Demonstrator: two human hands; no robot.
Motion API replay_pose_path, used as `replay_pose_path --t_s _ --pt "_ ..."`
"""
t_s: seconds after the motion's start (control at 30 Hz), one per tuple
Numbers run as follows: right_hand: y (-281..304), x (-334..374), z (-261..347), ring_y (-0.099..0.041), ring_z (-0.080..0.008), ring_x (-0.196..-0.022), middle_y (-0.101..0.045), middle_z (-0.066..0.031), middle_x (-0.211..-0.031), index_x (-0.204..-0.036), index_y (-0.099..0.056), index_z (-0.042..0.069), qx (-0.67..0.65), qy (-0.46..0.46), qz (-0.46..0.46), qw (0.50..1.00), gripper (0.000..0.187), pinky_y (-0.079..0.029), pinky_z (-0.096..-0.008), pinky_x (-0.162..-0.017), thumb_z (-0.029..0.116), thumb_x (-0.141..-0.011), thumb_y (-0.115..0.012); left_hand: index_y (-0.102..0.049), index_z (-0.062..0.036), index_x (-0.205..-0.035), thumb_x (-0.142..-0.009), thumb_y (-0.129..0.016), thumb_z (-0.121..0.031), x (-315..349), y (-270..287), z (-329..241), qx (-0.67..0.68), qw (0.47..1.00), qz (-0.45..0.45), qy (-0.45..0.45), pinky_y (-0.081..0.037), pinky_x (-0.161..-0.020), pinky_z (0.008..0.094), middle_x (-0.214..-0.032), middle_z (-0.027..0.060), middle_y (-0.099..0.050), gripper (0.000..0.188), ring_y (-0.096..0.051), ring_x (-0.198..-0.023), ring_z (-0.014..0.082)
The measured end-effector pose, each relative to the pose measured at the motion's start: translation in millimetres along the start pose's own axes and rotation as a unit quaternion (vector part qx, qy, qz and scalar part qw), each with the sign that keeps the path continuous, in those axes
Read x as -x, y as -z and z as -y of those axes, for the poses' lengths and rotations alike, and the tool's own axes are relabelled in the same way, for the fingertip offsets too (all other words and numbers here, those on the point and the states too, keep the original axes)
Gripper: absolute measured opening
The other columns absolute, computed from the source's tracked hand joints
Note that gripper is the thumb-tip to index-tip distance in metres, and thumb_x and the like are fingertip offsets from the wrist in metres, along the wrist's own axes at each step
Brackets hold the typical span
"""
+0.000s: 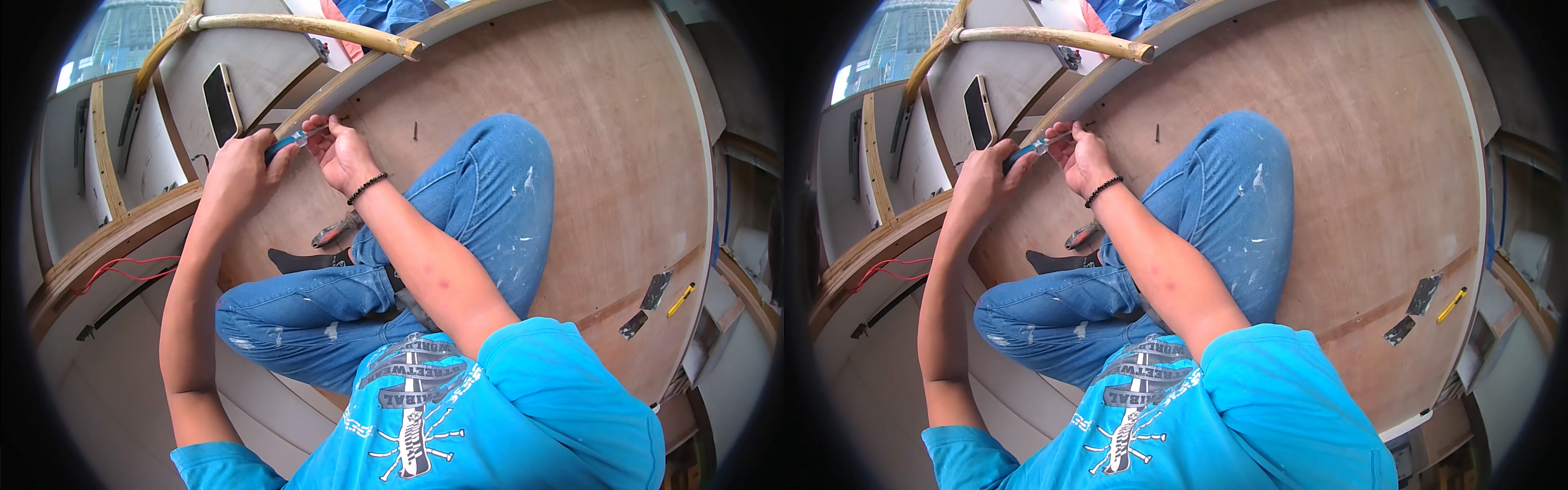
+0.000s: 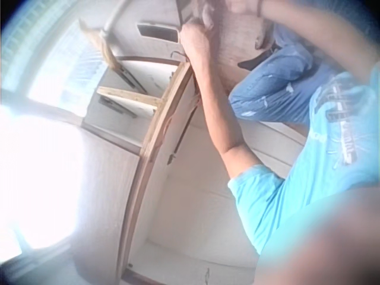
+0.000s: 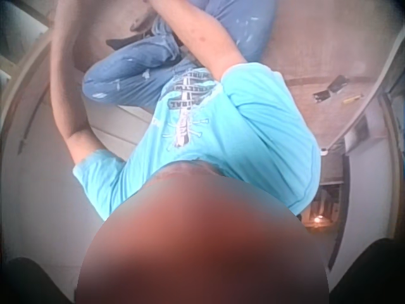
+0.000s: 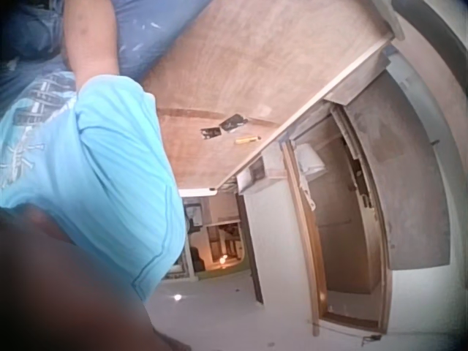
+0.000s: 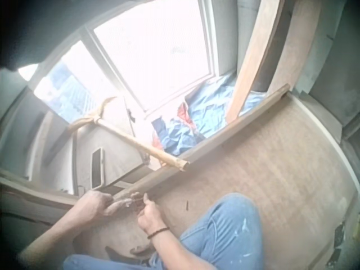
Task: The person sits on the floor and uses a screwdriver to fasten screws into a curved wooden shelf or cabinet component. They repeatedly position screws and turn the screwdriver to secure the trim along the edge of the wooden structure.
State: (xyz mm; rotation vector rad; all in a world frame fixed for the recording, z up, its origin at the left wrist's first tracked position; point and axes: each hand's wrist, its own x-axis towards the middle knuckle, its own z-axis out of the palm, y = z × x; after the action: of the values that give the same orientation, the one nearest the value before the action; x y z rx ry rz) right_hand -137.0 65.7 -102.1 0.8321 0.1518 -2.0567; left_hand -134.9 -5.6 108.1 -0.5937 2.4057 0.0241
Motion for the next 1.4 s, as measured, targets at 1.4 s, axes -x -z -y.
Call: replay_pose_path --t_s 1.4 --pt "-6.3 2.4 -0.1 -0.068 -0.0187 -0.104 -0.069 -0.0058 -0.109 -0.111 -0.061 0.009 -0.047 -0.012 0.045 0.998 0.021 -0.058 -0.0332 -0.091 0.026 -0.113 -0.048 -0.072 0.0013 -0.113 -0.094 -0.072 -0.033 -21.8 20.6 -14.1 0.004 0.997 0.075 0.01 -0.051 -0.069 0.0384 -0.088 0.0157 -0.071 0.039 -0.066 -0.074 0.0282"
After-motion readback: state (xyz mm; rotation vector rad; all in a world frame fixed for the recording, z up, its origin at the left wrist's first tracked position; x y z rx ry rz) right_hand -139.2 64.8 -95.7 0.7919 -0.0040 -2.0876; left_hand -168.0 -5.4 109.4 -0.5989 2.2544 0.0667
